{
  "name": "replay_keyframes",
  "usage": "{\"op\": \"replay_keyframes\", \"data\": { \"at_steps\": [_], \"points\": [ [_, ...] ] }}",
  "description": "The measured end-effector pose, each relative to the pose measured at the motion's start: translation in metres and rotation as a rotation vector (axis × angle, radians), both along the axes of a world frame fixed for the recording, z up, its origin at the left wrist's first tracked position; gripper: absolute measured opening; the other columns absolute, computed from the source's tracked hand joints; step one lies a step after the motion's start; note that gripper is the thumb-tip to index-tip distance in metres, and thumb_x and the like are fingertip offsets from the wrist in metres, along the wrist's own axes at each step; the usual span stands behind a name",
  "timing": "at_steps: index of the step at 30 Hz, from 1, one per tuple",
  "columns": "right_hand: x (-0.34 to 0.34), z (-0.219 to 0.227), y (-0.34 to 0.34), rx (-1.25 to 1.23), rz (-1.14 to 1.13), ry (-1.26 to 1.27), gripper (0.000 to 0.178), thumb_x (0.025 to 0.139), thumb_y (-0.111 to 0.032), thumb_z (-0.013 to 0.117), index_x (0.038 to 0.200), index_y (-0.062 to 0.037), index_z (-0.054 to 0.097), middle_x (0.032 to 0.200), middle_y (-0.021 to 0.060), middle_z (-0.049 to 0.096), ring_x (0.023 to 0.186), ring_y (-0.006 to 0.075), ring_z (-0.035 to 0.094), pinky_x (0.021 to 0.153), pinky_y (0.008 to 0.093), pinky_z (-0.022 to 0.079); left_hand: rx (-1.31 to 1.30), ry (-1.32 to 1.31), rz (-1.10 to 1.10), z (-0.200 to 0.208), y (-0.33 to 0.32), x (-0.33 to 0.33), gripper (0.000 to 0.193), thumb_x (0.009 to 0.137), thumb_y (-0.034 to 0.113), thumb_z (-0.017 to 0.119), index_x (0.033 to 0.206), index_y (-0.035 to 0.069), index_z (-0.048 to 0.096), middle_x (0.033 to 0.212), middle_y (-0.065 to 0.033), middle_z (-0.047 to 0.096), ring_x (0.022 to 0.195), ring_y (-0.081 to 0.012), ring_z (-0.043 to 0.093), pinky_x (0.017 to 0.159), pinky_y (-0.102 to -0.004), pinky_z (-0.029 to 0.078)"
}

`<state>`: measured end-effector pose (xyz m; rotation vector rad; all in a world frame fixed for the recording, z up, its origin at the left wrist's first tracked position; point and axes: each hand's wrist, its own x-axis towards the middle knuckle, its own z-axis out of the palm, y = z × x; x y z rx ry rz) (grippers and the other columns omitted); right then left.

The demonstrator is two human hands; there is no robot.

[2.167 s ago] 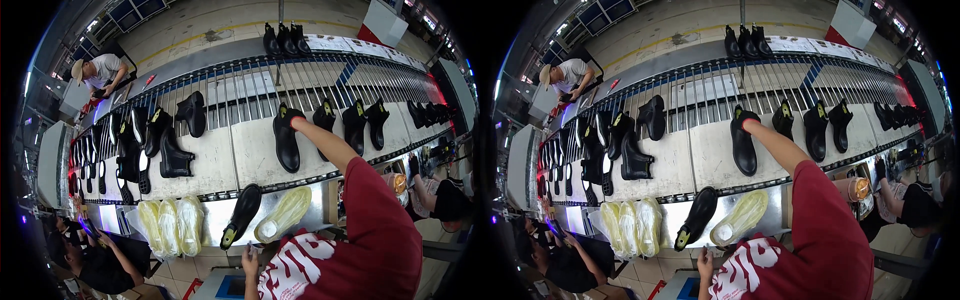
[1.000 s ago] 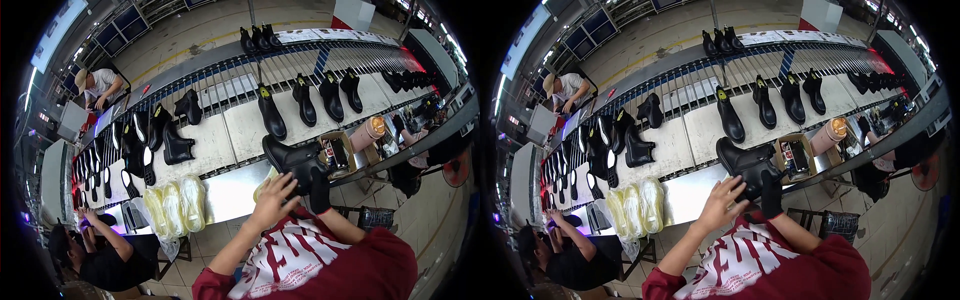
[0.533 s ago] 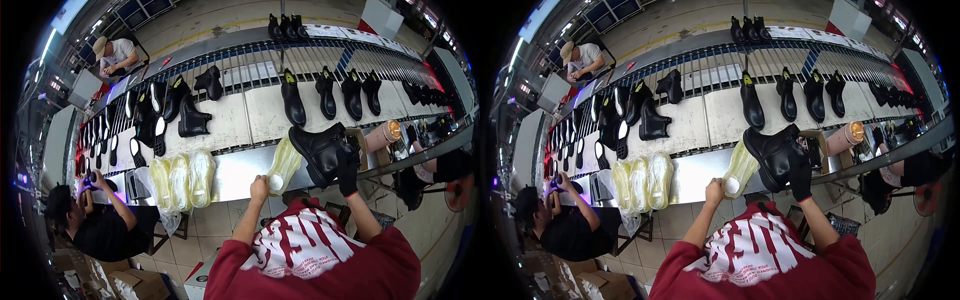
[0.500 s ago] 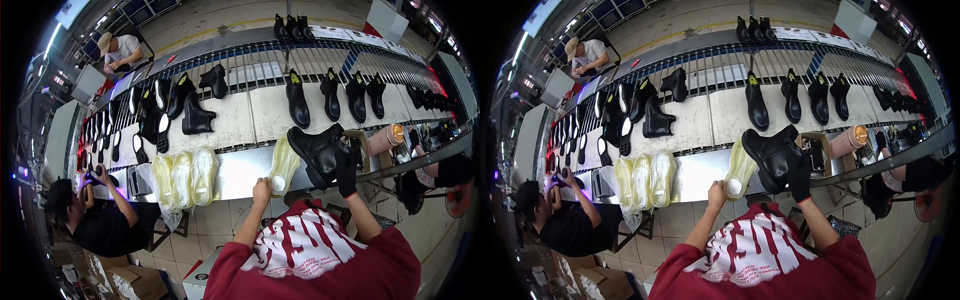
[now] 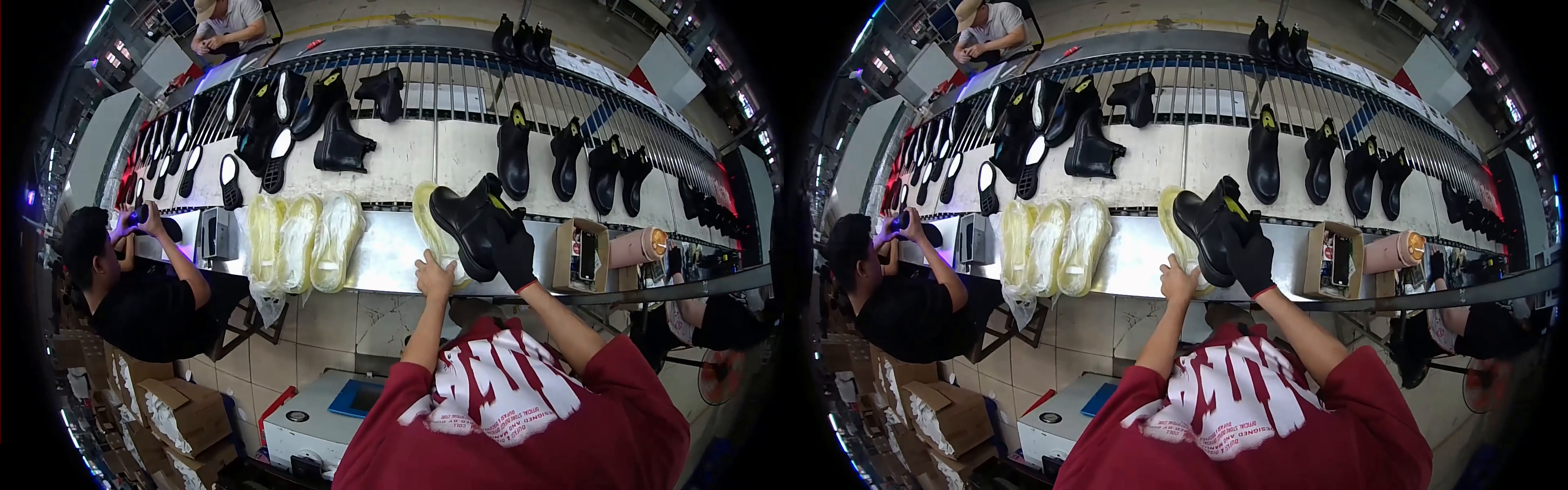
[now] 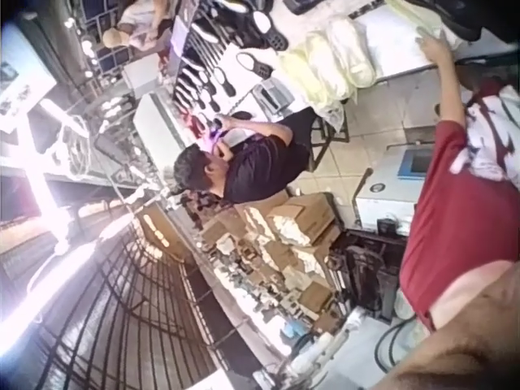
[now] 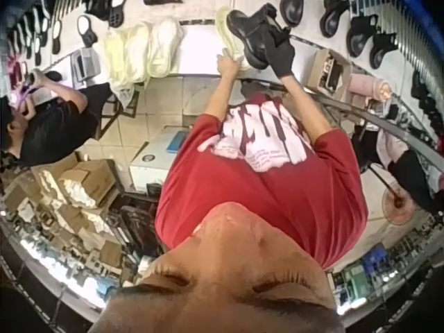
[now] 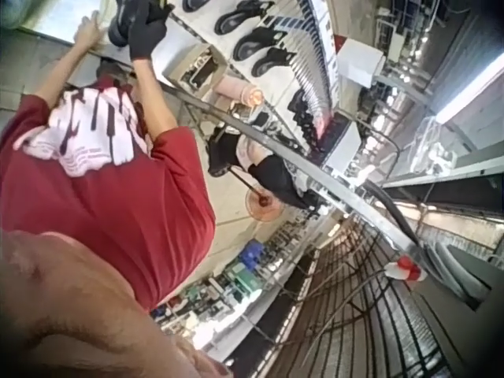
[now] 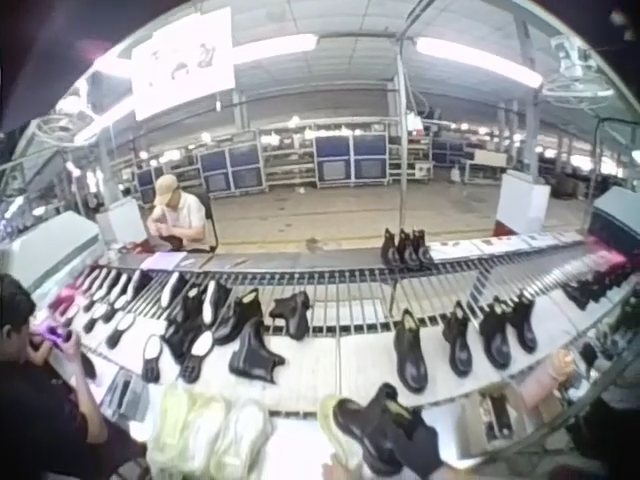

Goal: The recorder is operating a machine to last or shape shoes in a factory environment.

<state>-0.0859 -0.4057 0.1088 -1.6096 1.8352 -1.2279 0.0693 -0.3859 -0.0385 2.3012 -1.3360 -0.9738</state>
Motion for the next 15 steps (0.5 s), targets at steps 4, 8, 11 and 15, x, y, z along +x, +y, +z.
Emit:
{"op": "replay_keyframes", "data": {
  "at_steps": [4,8,11,15],
  "points": [
    [0.004,-0.001,0.003,0.009,0.003,-0.003,0.057,0.089,-0.043,0.072,0.119,0.0053,0.063,0.084,0.0248,0.072,0.079,0.0403,0.072,0.062,0.0451,0.054,-0.042,0.066,-0.028,-0.014,0.004,0.007,0.087,0.079,0.049,0.080,0.146,0.012,0.040,0.129,-0.0274,0.049,0.110,-0.0480,0.059,0.090,-0.0558,0.051],
    [0.022,-0.011,0.003,0.059,-0.018,0.102,0.047,0.088,-0.040,0.073,0.113,-0.0001,0.066,0.080,0.0220,0.072,0.075,0.0395,0.072,0.059,0.0444,0.053,-0.126,0.296,-0.061,-0.029,0.014,0.028,0.083,0.093,0.049,0.066,0.155,0.007,0.031,0.123,-0.0293,0.052,0.112,-0.0485,0.057,0.097,-0.0496,0.048],
    [0.038,-0.027,0.003,0.055,0.047,0.050,0.043,0.087,-0.038,0.074,0.107,-0.0015,0.065,0.075,0.0191,0.071,0.071,0.0383,0.071,0.057,0.0437,0.053,-0.211,0.337,-0.192,-0.042,0.028,0.040,0.064,0.103,0.041,0.053,0.155,0.007,0.035,0.124,-0.0266,0.053,0.112,-0.0449,0.057,0.098,-0.0474,0.047],
    [0.060,-0.057,0.013,0.078,0.046,0.059,0.042,0.086,-0.036,0.076,0.108,-0.0022,0.064,0.073,0.0148,0.070,0.066,0.0322,0.071,0.058,0.0408,0.053,-0.315,0.361,-0.231,-0.063,0.034,0.042,0.052,0.108,0.033,0.041,0.153,0.007,0.041,0.124,-0.0237,0.053,0.112,-0.0417,0.057,0.099,-0.0454,0.045]
  ]
}}
